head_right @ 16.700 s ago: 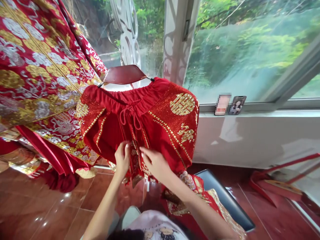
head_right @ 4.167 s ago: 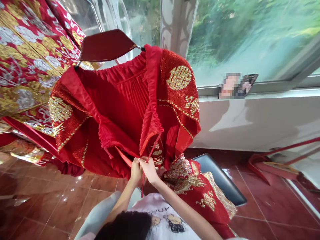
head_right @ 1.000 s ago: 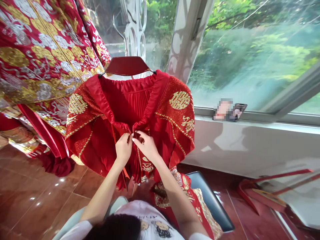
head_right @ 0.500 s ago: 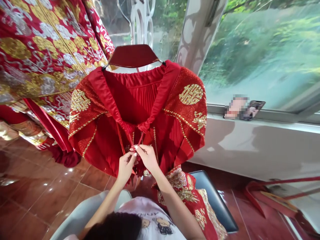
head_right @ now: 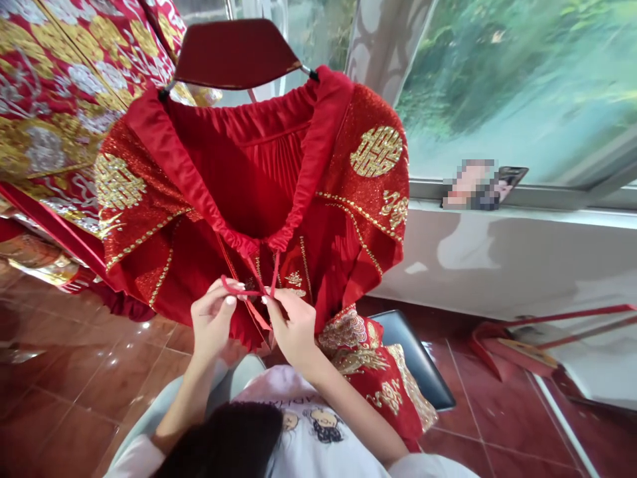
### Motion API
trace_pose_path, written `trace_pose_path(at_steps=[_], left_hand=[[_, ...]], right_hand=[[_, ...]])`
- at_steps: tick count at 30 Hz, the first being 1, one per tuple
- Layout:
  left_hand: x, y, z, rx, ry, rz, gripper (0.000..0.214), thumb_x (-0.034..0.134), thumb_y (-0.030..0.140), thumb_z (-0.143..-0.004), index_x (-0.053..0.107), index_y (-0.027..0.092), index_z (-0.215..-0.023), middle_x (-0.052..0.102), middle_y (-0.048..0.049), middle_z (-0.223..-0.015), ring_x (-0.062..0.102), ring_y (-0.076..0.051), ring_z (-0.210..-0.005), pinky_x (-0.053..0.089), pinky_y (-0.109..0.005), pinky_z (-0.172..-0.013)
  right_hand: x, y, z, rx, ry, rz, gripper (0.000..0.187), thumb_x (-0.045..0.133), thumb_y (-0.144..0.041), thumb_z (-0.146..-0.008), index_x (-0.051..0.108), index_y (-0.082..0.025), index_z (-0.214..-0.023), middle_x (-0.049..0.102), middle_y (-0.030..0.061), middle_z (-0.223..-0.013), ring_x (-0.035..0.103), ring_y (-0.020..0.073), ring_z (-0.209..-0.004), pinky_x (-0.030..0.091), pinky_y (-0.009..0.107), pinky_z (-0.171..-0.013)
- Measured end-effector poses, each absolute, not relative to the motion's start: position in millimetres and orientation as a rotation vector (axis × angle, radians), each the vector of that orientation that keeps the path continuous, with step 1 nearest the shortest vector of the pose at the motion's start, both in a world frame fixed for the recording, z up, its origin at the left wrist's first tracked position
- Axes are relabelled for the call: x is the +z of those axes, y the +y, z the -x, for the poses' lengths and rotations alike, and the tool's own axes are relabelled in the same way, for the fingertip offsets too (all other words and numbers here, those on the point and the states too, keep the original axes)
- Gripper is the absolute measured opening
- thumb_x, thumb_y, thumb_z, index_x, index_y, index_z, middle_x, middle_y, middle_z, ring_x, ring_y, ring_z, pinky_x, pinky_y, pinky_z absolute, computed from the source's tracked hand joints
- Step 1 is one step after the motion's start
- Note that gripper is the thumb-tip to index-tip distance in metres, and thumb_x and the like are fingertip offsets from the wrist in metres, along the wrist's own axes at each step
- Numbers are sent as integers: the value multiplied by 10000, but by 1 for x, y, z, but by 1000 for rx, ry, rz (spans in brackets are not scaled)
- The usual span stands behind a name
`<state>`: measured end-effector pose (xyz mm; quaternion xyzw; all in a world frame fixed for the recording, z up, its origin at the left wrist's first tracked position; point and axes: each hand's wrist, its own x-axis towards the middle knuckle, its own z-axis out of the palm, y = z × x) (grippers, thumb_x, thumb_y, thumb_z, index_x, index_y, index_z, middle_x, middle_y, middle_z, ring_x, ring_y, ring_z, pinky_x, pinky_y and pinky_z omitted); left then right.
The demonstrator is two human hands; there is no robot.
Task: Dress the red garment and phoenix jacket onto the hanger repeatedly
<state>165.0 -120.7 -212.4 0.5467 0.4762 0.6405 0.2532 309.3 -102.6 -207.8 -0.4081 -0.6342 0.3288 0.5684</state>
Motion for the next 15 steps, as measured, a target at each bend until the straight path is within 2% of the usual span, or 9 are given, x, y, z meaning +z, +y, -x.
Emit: trace_pose_path(at_steps=[5, 9, 11, 15], left_hand=[[-175, -112, -182, 1668, 1416, -1990, 93, 641, 192, -858, 723, 195, -813, 658, -9, -791, 616, -110, -752, 509, -231, -693], [-178, -99, -193, 1710, 1618, -1805, 94, 693, 158, -778, 619, 179, -724, 550, 36, -722, 515, -72, -629, 435, -192, -592], [-185, -95, -197, 1763, 1634, -1563, 174, 693, 148, -750, 527, 190, -781, 527, 41, -759, 528, -78, -660, 445, -197, -622], [-190, -94, -201, 1685, 1305, -1113, 292, 646, 174, -792, 445, 212, -1001, 648, -19, -932, 650, -132, -853, 504, -244, -736]], right_hand=[[-214, -106, -304, 255, -1565, 766, 189, 562, -106, -873, 722, -200, -906, 738, 45, -779, 700, 166, -686, 585, 279, -660], [-219, -106, -303, 152, -1540, 754, 193, 589, -67, -859, 699, -191, -957, 742, 44, -804, 714, 166, -714, 603, 273, -674], [-220, -105, -302, 160, -1522, 746, 177, 596, -54, -852, 692, -179, -932, 741, 40, -797, 714, 156, -710, 605, 255, -675], [-221, -104, -301, 246, -1513, 753, 133, 611, -57, -842, 687, -159, -877, 743, 42, -800, 713, 145, -704, 603, 229, -678]])
